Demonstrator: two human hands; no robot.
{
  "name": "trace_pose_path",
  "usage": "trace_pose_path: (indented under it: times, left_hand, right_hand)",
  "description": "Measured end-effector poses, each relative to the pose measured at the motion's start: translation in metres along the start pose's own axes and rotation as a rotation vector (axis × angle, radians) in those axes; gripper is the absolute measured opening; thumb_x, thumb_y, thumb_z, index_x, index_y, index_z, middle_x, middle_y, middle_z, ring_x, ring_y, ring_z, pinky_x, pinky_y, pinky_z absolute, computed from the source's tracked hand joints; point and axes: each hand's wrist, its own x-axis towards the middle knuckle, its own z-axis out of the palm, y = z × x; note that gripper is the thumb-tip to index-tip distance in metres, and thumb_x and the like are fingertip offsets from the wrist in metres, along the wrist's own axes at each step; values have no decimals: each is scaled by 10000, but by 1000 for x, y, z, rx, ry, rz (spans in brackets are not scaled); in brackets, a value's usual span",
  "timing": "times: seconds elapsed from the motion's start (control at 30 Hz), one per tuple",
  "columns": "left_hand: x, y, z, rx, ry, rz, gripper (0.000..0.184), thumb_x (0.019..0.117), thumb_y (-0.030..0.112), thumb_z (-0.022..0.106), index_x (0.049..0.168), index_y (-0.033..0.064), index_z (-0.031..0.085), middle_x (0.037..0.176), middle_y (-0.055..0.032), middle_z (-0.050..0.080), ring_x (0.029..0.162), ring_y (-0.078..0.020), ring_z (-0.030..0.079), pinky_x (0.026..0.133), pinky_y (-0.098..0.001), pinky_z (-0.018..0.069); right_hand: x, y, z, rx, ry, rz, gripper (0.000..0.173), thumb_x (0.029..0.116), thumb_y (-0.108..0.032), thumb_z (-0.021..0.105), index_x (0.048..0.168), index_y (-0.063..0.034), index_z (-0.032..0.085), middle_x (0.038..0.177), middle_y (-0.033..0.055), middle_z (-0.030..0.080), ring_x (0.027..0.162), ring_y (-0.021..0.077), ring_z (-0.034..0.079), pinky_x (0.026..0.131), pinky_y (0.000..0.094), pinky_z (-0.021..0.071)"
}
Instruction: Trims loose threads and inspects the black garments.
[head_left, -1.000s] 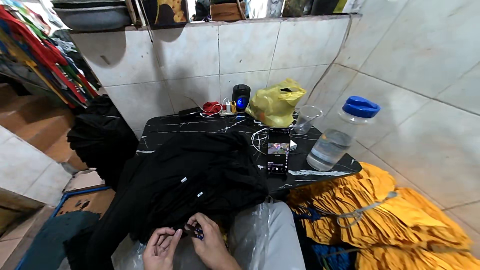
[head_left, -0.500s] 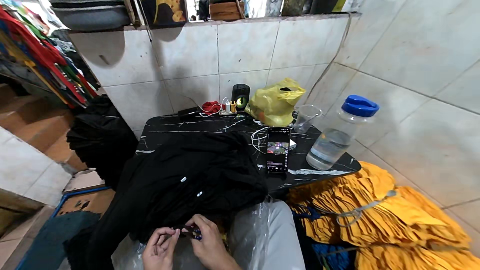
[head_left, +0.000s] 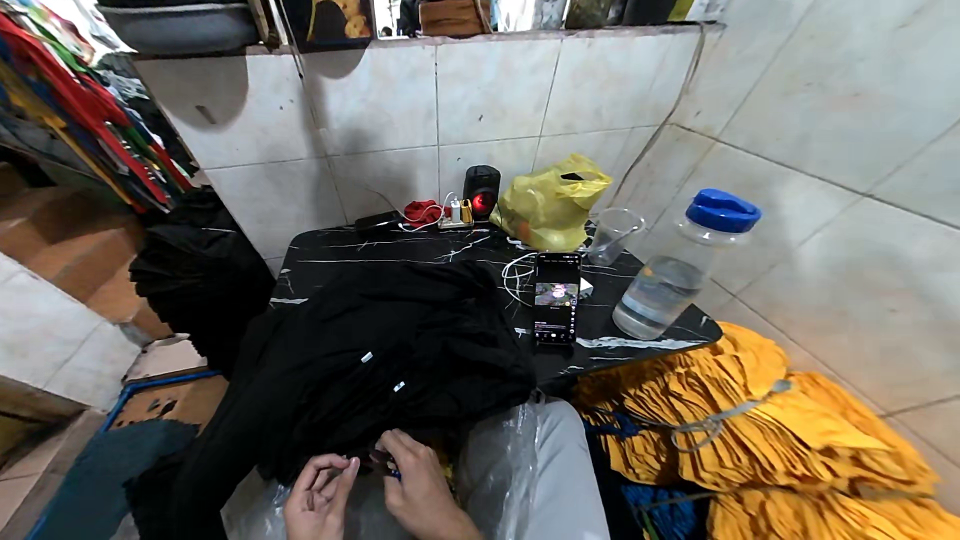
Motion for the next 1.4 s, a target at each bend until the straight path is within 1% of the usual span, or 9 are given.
trace_pose_path:
  times: [0.17, 0.37, 0.67, 0.9, 1.0, 1.1, 1.17, 1.27, 1.4]
  left_hand:
    - [0, 2, 2, -2, 8, -12, 187, 851, -117, 689, 956, 27, 634, 940, -9, 702, 847, -99, 708, 781, -278, 639]
    - [-1, 1, 0, 7, 1, -16, 170, 866, -92, 691, 977, 21, 628, 940, -9, 705, 846, -107, 708, 787, -292, 637]
    - [-1, 1, 1, 0, -3, -9, 169, 865, -99, 688, 964, 25, 631, 936, -11, 705, 845, -104, 707, 785, -283, 636]
    - [-1, 5, 3, -2, -3, 0, 171, 888, -91, 666, 1019, 7, 616, 965, -21, 694, 868, -101, 702, 795, -279, 633]
    - [0, 7, 5, -4, -1, 3, 177, 882, -100, 654, 1023, -2, 614, 971, -30, 695, 868, -106, 703, 793, -276, 631]
    - [0, 10, 7, 2, -6, 4, 186, 876, -103, 661, 1025, -3, 612, 959, -30, 704, 857, -108, 710, 784, -275, 632]
    - [0, 8, 8, 12, -18, 16, 182, 881, -93, 647, 1035, -4, 610, 959, -23, 703, 863, -101, 707, 802, -271, 624]
    - [1, 3, 8, 20, -25, 60, 189, 872, -117, 580, 1026, -11, 608, 944, -30, 704, 873, -112, 701, 821, -271, 609]
    - [2, 5, 12, 56, 42, 53, 162, 914, -68, 591, 1062, -7, 568, 972, 3, 646, 883, -47, 659, 810, -229, 594]
  right_hand:
    - [0, -2, -1, 32, -14, 37, 177, 964, -172, 608, 1070, -52, 682, 1029, 115, 689, 869, 228, 688, 736, 427, 575]
    - [0, -3, -2, 49, -41, 72, 211, 970, -202, 608, 1092, -49, 687, 1041, 125, 697, 904, 248, 691, 770, 460, 570]
    - [1, -4, -3, 50, -43, 78, 199, 975, -201, 601, 1078, -52, 685, 1028, 116, 694, 891, 238, 685, 764, 442, 565]
    - [1, 1, 5, 118, 69, 109, 322, 1024, -382, 617, 1207, -124, 678, 1093, 57, 704, 930, 152, 690, 821, 366, 588]
    - [1, 3, 3, 183, 31, 56, 247, 970, -231, 691, 1174, -92, 691, 1120, 75, 692, 989, 159, 677, 884, 361, 578]
    - [2, 2, 3, 148, 72, 6, 176, 887, -63, 674, 1060, -55, 705, 1024, 95, 696, 915, 198, 688, 802, 401, 590]
    - [3, 1, 4, 66, 91, -33, 161, 863, -33, 640, 1012, -51, 699, 970, 100, 694, 848, 217, 692, 719, 420, 587]
    - [5, -3, 4, -46, 58, -67, 197, 851, -26, 608, 1023, -75, 691, 937, 89, 672, 783, 226, 687, 618, 439, 573]
    - [3, -3, 2, -42, -8, -78, 219, 869, -27, 581, 1043, -58, 711, 964, 103, 717, 822, 246, 712, 677, 472, 581]
